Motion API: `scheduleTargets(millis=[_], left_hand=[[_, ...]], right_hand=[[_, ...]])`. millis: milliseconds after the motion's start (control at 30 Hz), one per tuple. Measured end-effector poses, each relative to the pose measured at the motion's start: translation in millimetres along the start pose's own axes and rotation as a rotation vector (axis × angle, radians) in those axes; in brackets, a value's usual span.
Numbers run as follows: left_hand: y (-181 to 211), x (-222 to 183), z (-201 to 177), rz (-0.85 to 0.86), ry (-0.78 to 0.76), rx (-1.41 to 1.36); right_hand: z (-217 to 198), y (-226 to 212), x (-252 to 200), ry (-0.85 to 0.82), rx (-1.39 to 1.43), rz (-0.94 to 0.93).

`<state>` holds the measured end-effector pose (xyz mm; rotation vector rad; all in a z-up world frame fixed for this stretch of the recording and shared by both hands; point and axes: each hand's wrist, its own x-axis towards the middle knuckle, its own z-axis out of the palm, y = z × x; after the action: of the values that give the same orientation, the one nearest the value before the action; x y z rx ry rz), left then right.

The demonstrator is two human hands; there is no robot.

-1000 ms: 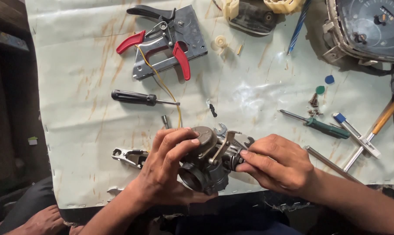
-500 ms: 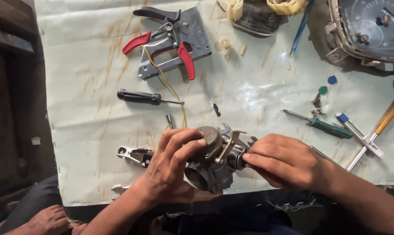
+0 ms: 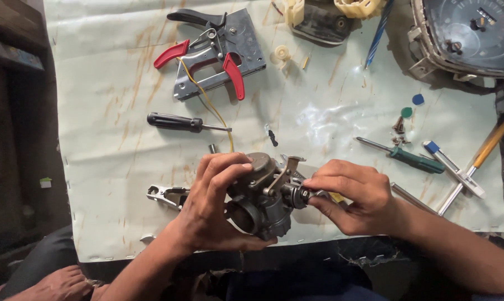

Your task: Disassembling and inspecting a motorcycle carburetor on a workbench.

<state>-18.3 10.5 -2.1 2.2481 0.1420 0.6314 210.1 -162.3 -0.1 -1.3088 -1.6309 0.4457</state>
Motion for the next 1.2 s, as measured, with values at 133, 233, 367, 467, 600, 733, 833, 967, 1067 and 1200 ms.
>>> scheduleTargets(millis=[133,233,367,467,600,733,833,967,1067,1200], left_hand=[[-1,0,-2,0.002,-0.012,-0.017],[-1,-1,-2,0.003,-0.028,-0.007],[-3,0,-1,0.029,-0.016,-0.009],[-3,-1,-1,0.027,0.000,-0.014],[-3,0,-1,0.012,0.023,-0.016],[0,1,1,-0.007,0.043,0.002],[3,2,1,-0.036,0.081,0.021],[4,-2,4,-0.066,0.123,0.011],[5,-3,2,-0.043,0.126,0.011],[5,-4,0,-0.030,0.105,-0.018]], right_hand=[[-9,3,4,-0.065,0.001,-0.062],[-9,7,5,-0.117,-0.082,-0.192],[-3,7,5,-0.044,-0.225,-0.292],[2,3,5,0.002,-0.264,-0.271],[6,4,0,0.034,-0.202,-0.169],[-7,-3,16,-0.038,-0.107,-0.114],[-9,5,17,-0.137,-0.092,-0.121],[-8,12,12,-0.177,-0.218,-0.195],[-11,9,16,-0.220,-0.297,-0.226],[-9,7,18,-0.247,-0.374,-0.249]])
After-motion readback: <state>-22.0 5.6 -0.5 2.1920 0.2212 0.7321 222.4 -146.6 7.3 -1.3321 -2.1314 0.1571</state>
